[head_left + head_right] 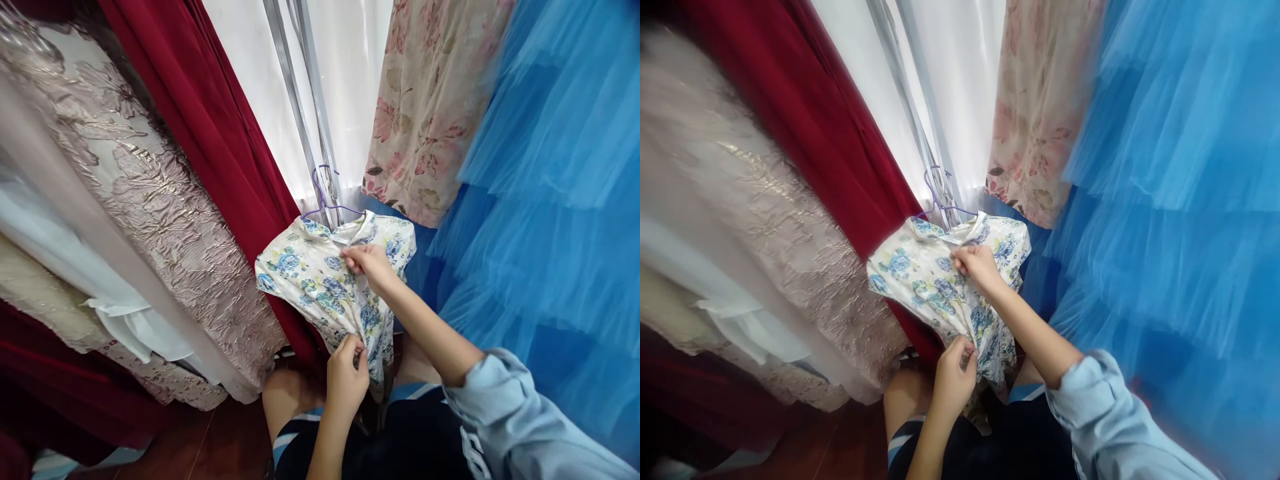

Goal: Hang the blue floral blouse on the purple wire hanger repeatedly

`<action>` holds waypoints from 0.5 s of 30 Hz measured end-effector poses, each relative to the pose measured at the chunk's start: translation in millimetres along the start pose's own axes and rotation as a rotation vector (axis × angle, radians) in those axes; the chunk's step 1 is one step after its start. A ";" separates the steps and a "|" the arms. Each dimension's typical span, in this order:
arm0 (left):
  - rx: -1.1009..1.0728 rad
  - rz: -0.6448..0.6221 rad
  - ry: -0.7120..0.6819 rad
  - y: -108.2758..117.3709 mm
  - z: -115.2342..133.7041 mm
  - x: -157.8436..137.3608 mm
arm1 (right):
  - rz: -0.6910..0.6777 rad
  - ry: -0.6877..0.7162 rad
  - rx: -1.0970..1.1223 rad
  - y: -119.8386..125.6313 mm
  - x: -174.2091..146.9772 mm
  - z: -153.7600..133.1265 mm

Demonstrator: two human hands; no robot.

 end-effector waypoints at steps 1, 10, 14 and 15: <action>0.049 -0.023 -0.009 -0.2 2.7 0.8 | 0.023 0.017 -0.004 -2.7 15.4 -5.5; -0.091 -0.002 -0.043 32.3 27.5 39.4 | 0.029 0.137 -0.119 -6.5 24.2 -30.3; -0.211 0.232 -0.196 92.9 80.0 86.2 | -0.014 0.168 -0.183 -1.2 7.6 -29.8; -0.164 0.233 -0.261 103.9 93.7 99.7 | -0.028 0.183 -0.186 -0.3 6.3 -30.2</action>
Point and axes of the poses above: each hand's wrist, its own x-axis towards the middle knuckle, its own y-axis out of the back of the hand, z = x × y, the point moved 3 cm from there along x, towards the middle knuckle, and after that the axes turned 14 degrees about y, right-handed, at the moved point
